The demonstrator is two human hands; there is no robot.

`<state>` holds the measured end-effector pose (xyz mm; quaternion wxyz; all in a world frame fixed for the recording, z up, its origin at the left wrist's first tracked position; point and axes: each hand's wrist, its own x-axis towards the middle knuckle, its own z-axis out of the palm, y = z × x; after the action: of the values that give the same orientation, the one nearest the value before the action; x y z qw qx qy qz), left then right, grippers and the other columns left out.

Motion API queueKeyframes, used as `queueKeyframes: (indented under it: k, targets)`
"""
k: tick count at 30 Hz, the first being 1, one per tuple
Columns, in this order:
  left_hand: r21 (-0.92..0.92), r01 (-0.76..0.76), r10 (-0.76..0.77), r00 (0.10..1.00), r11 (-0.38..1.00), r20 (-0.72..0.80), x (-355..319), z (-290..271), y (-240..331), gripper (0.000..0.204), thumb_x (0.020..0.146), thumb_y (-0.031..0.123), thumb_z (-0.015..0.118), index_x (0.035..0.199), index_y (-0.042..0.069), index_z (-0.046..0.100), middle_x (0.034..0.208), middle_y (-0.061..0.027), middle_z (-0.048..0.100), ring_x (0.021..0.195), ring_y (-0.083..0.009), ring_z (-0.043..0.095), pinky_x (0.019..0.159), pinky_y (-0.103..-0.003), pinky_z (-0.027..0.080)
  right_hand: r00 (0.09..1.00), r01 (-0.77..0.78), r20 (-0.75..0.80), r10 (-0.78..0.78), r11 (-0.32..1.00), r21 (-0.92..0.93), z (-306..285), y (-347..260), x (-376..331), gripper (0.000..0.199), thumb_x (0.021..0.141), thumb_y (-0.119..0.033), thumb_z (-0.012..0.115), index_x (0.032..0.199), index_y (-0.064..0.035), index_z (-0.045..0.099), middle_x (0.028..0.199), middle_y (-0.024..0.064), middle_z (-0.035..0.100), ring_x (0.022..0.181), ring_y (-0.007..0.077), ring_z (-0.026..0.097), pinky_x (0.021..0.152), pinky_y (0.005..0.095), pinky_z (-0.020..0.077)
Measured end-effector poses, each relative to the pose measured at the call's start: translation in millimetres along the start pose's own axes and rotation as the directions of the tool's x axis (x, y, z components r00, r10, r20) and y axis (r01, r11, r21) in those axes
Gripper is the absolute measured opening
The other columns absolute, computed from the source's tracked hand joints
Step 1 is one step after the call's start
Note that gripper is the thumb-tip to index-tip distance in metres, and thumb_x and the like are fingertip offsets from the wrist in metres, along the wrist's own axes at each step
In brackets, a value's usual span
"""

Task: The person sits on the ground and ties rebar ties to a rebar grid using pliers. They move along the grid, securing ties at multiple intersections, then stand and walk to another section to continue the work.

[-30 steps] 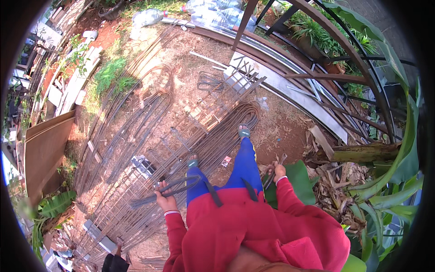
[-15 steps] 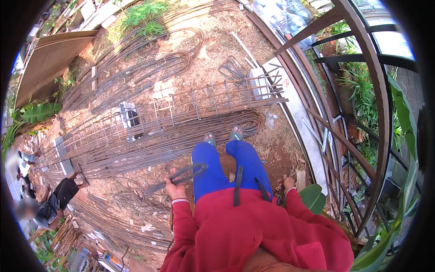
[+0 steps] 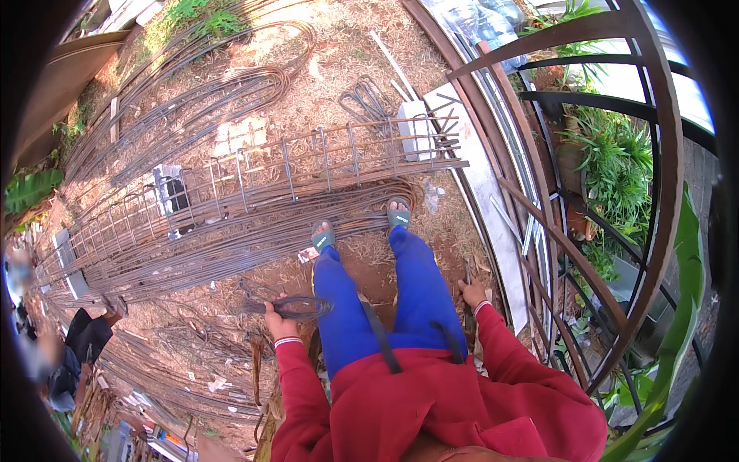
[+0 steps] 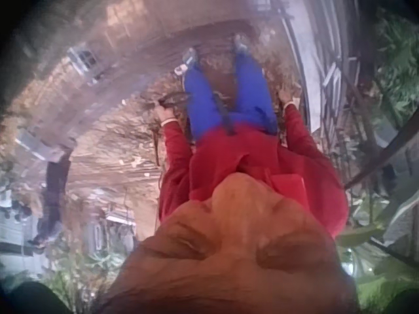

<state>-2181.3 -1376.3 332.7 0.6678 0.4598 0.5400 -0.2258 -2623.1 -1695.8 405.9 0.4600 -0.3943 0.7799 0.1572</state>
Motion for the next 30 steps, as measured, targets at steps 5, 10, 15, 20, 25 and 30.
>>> queueKeyframes:
  k: [5,10,15,20,25,30]
  targets:
    - [0.057,-0.049,0.052,0.998,0.997,-0.036,-10,-2,-41,0.030,0.102,0.033,0.049,0.097,0.004,0.056,0.091,-0.0136,0.065,0.086,-0.0267,0.065,0.081,-0.039,0.057,0.968,-0.072,0.246,0.058,0.996,0.047,-33,-9,39,0.011,0.084,-0.006,0.064,0.093,-0.0009,0.059,0.070,0.0079,0.060,0.053,0.0165,0.055,0.047,0.0317,0.0450]
    - [0.048,-0.020,0.022,0.998,0.999,-0.051,-20,-16,-94,0.027,0.102,0.030,0.051,0.099,0.004,0.057,0.090,-0.0131,0.065,0.084,-0.0258,0.066,0.078,-0.037,0.058,0.992,0.088,0.104,-0.074,0.986,-0.144,-72,3,94,0.032,0.081,-0.008,0.065,0.111,0.0028,0.062,0.077,0.0097,0.063,0.060,0.0175,0.060,0.049,0.0321,0.0457]
    - [0.007,-0.020,0.020,0.995,1.000,-0.093,-58,-27,-136,0.025,0.101,0.026,0.052,0.101,0.002,0.057,0.089,-0.0128,0.065,0.084,-0.0264,0.066,0.080,-0.038,0.059,0.983,0.061,0.179,-0.042,0.993,-0.104,-110,-1,108,0.026,0.082,-0.008,0.063,0.105,0.0047,0.060,0.068,0.0088,0.062,0.049,0.0168,0.055,0.043,0.0312,0.0418]
    - [-0.106,0.066,-0.077,0.991,0.992,-0.109,-90,-50,-156,0.024,0.100,0.026,0.054,0.100,0.002,0.057,0.090,-0.0136,0.066,0.082,-0.0269,0.068,0.079,-0.039,0.059,0.973,0.061,0.227,-0.034,0.991,-0.115,-120,-17,100,0.023,0.084,-0.008,0.061,0.102,0.0051,0.057,0.069,0.0106,0.061,0.046,0.0171,0.055,0.041,0.0317,0.0427]
    - [-0.089,0.090,-0.103,0.983,0.992,-0.154,-88,-72,-173,0.025,0.099,0.028,0.056,0.098,0.003,0.057,0.090,-0.0128,0.067,0.082,-0.0267,0.068,0.077,-0.040,0.060,0.971,0.120,0.228,-0.074,0.973,-0.196,-109,-23,87,0.020,0.087,-0.013,0.061,0.101,0.0013,0.060,0.070,0.0071,0.060,0.049,0.0163,0.053,0.044,0.0301,0.0421]
    - [-0.057,0.071,-0.078,0.989,0.996,-0.129,-58,-81,-182,0.027,0.099,0.032,0.057,0.101,0.006,0.057,0.093,-0.0093,0.067,0.087,-0.0249,0.067,0.074,-0.038,0.056,0.956,0.209,0.244,-0.163,0.962,-0.175,-87,-47,58,0.018,0.092,-0.019,0.062,0.098,-0.0019,0.061,0.070,0.0028,0.058,0.050,0.0131,0.051,0.045,0.0286,0.0419]
